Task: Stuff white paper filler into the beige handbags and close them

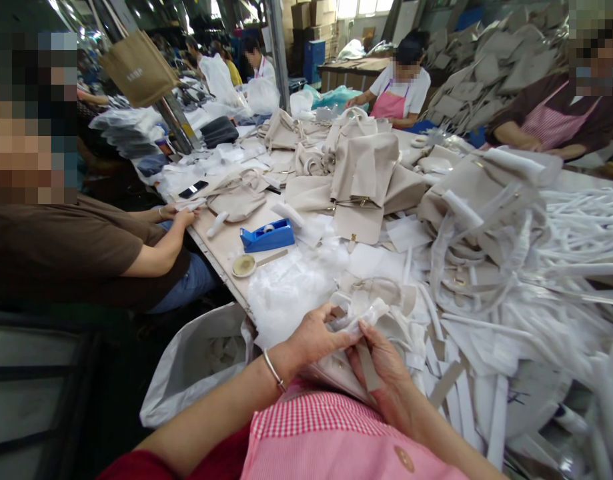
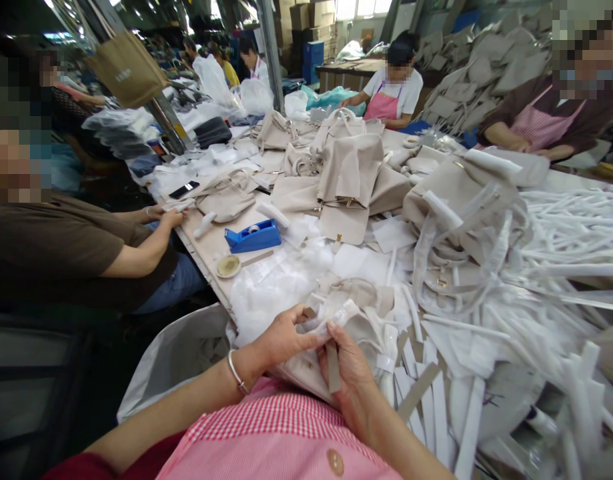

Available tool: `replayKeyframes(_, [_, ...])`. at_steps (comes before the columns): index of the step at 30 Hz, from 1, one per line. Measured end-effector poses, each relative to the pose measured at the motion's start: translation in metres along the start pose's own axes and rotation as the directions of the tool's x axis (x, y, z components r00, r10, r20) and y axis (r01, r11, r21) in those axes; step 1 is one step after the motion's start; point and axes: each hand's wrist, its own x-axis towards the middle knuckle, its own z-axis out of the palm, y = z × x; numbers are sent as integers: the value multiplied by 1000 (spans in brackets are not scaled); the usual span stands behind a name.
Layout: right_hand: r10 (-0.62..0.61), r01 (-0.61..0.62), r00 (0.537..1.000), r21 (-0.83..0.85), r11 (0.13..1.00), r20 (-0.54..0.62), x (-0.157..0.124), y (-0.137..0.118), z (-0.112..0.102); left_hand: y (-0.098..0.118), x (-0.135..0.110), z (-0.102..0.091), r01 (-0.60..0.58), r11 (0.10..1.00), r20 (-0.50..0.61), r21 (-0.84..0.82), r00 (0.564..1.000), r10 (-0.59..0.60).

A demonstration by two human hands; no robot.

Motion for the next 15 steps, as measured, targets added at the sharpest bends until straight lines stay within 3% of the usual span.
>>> replayKeyframes(2, [23, -23, 1000, -11, 1000, -8, -2, -1, 4, 0, 2, 0, 38, 997, 6, -71, 999, -38])
replayKeyframes(6, [67, -67, 998, -44, 997, 3, -13, -14, 11, 0, 4, -2, 9, 991, 123, -134, 992, 7])
replayKeyframes(9, [132, -117, 990, -237, 965, 48, -24, -34, 5, 1, 4, -5, 4, 994, 149, -111, 989, 12])
replayKeyframes(12, [224, -123, 967, -545, 829, 122, -30, -52, -8, -2, 5, -6, 18, 997, 154, -77, 988, -6])
replayKeyframes(15, [161, -30, 983, -781, 623, 90, -29, -55, -18, -6, 6, -5, 34, 998, 159, -50, 987, -26])
